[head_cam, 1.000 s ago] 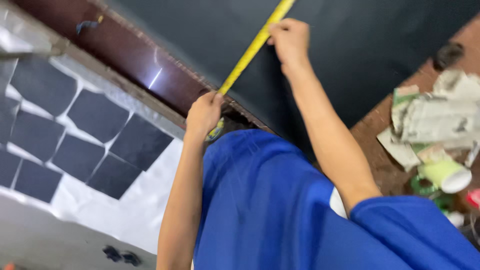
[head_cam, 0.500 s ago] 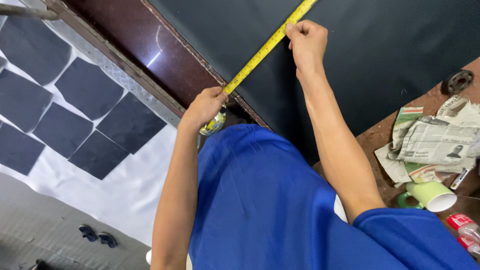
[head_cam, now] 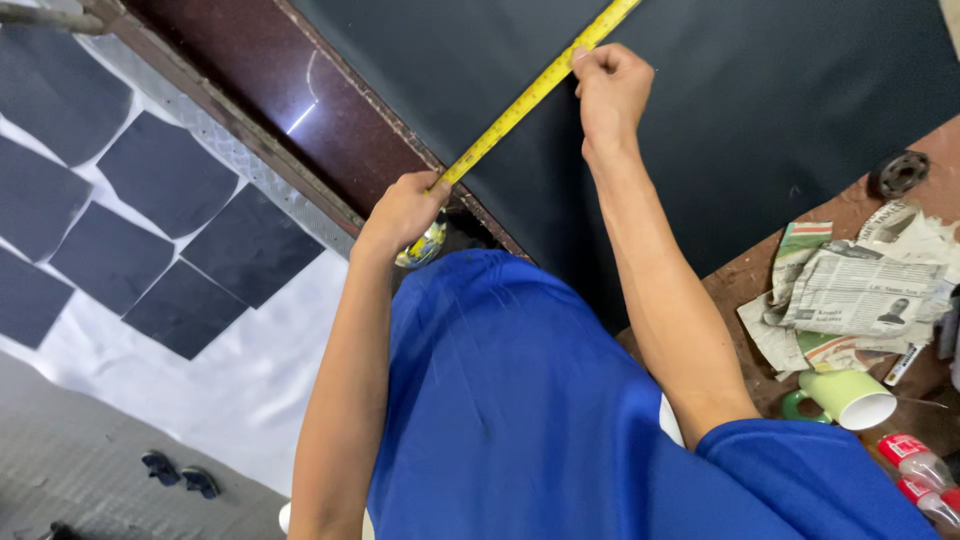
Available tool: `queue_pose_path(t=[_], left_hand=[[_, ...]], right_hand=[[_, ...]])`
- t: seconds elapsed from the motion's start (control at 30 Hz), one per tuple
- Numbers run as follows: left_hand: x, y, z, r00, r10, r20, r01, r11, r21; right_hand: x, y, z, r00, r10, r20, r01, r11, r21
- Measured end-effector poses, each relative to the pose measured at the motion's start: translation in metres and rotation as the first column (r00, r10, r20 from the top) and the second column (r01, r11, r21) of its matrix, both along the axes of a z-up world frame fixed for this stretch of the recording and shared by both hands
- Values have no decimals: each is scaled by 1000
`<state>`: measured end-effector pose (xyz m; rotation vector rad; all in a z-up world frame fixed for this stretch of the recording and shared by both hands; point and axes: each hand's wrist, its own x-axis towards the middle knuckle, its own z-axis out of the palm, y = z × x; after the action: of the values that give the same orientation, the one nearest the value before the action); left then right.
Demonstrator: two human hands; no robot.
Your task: The person measures a large black sheet on a workbench using a yellow tape measure and marks points with a white chalk-like marker. They then use a long wooden straightedge to draw straight lines across the sheet, repeating the process to create a grid of marked lines.
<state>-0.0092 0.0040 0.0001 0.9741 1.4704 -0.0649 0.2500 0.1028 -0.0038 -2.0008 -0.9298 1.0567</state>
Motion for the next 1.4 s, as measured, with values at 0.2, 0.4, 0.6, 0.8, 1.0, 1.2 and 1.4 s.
queue_pose_path(t=[0.2,0.4,0.6,0.8,1.0,1.2,1.4], left_hand=[[7,7,0,997,56,-44,-56,998,-13],[9,8,2,994,13,-110,-19,998,-55],[11,7,0,992,40,-120,-45,998,-43],[7,2,2,995,-3,-104,1,1000,-22],[9,2,-4,990,16,-140,-10,999,38],[11,3,-8,993,20,-115,-17,999,28],[12,1,1,991,10,-135,-6,1000,26]], right_hand=[[-1,2,3,994,11,105,-8,1000,-25],[-6,3,13,988,62,144,-51,996,-75],[0,4,13,986,98,137,-93,995,-40],[4,0,12,979,164,119,-152,983,-107],[69,11,49,688,-116,-717,-67,973,-221],[143,27,64,751,-31,-659,-84,986,-142],[153,56,36,888,102,-449,-59,992,109]])
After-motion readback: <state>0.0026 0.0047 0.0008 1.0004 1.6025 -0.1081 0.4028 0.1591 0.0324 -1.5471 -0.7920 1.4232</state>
